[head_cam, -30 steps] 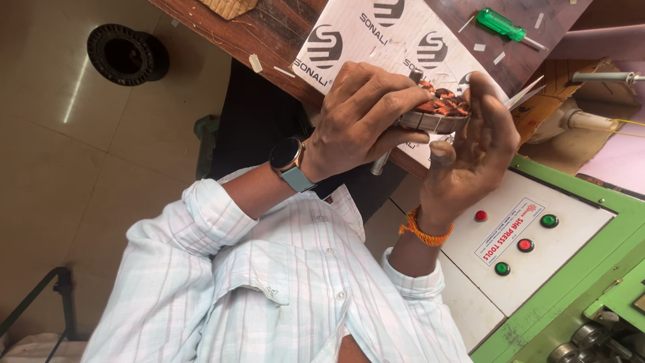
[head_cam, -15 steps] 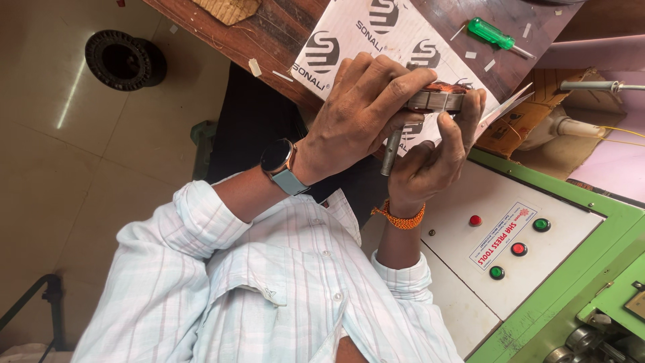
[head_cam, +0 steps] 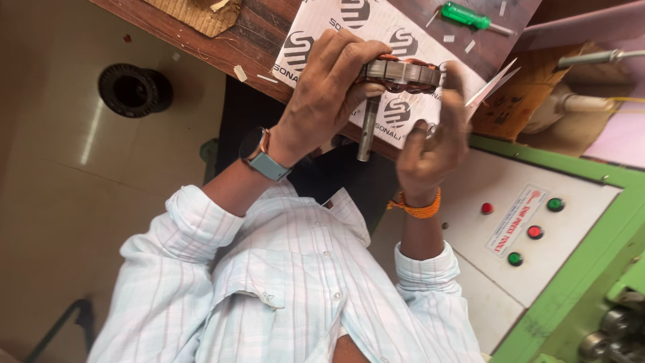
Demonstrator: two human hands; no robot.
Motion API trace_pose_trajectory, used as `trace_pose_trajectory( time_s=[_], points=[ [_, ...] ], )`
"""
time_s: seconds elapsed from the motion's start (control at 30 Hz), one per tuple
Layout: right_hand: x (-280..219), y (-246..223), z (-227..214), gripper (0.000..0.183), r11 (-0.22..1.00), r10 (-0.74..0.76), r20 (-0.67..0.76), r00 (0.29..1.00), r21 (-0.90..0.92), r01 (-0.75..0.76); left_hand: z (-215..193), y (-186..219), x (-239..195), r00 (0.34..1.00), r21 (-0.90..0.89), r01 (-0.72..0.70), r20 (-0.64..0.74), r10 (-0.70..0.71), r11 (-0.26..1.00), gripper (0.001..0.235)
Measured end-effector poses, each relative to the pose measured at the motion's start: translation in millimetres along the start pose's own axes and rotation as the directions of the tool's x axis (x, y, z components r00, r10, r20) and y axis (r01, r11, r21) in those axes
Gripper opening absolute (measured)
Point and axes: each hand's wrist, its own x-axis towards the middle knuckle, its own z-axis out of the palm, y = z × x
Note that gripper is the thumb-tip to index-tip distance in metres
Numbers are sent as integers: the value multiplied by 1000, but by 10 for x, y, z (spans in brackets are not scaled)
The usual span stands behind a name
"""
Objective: The person works on a cylindrical electrical component, likely a motor stator, using a green screwdriver to adjust or secure parts. They also use scissors to cut small white pieces of material and place them into the component's slots.
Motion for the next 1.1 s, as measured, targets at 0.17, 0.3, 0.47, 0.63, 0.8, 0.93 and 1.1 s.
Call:
trace_pose_trajectory(
  time_s=[0.17,0.3,0.47,0.63,0.8,0.93,1.1],
  points=[
    [-103,-25,-189,55,886,271,-222,937,438,-153,-70,-129,-2,999,-88,-28,26,30,996,39],
    [-178,26,-217,35,923,293,-213,932,318,-218,-109,-142,-9,999,-93,-1,39,5,996,41],
    [-266,46,-103,36,968,214,-87,973,151,-199,-151,-149,-38,997,-80,-13,80,20,997,38],
    [-217,63,63,53,995,13,0,1000,-96,-13,-181,-121,-10,996,-74,25,93,-18,997,40],
    [-159,79,180,55,996,-2,26,1000,-86,4,-273,92,80,978,211,-196,114,175,958,49],
    [-112,90,141,49,993,-21,40,999,-117,26,-326,306,240,912,312,-395,243,330,864,38],
    [-124,73,134,46,982,-95,55,994,-159,103,-362,334,629,808,159,-481,462,365,862,44]
  ],
)
